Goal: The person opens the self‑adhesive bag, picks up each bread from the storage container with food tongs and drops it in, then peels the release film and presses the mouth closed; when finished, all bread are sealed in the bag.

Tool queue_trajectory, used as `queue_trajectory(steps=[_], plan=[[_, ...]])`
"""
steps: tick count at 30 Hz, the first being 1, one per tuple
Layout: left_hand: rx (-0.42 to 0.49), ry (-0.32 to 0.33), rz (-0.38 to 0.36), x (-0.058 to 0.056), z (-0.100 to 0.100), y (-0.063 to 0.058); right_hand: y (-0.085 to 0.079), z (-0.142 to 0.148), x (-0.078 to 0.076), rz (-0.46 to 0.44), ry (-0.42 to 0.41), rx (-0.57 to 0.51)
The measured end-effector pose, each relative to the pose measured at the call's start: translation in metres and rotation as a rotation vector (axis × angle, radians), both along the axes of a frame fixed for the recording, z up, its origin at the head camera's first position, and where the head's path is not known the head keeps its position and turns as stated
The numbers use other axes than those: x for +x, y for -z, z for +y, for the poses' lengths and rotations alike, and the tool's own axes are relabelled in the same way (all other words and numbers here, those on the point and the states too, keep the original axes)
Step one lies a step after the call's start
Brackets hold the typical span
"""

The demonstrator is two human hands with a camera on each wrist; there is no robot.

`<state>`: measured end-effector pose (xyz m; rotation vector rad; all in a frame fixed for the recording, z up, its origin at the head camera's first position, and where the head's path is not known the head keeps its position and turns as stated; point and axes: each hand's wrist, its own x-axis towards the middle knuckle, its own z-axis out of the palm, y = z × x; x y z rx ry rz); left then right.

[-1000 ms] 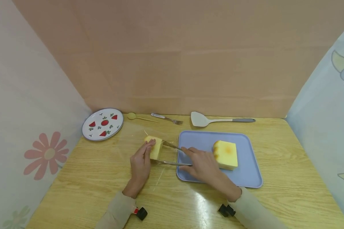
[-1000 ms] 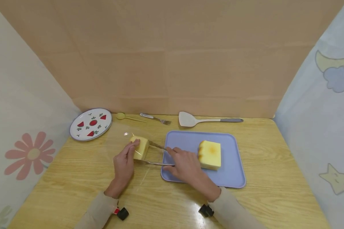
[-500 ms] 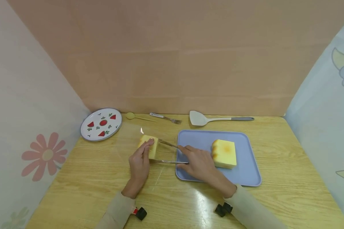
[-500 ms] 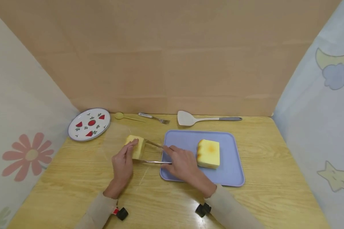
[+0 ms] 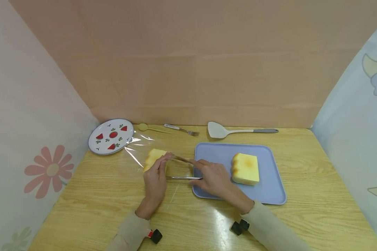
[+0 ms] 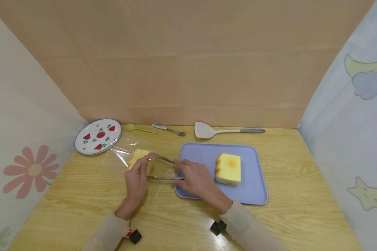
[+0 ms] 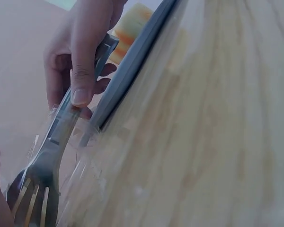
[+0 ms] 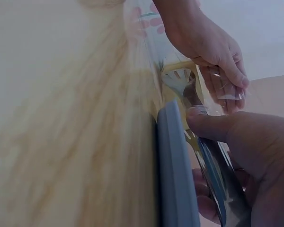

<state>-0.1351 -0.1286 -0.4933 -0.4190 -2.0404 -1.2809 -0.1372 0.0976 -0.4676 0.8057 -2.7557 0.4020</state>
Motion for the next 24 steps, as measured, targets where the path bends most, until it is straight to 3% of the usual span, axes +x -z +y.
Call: queue_trajectory(steps=[13,24], plan=[[0.033,0.006,-0.047,0.003,0.002,-0.002,0.004,-0.007,-0.003,0.068,-0.015,0.024],[0.069,0.0,-0.064,0.007,0.01,-0.001,0.003,-0.011,-0.003,0.005,-0.034,-0.027]])
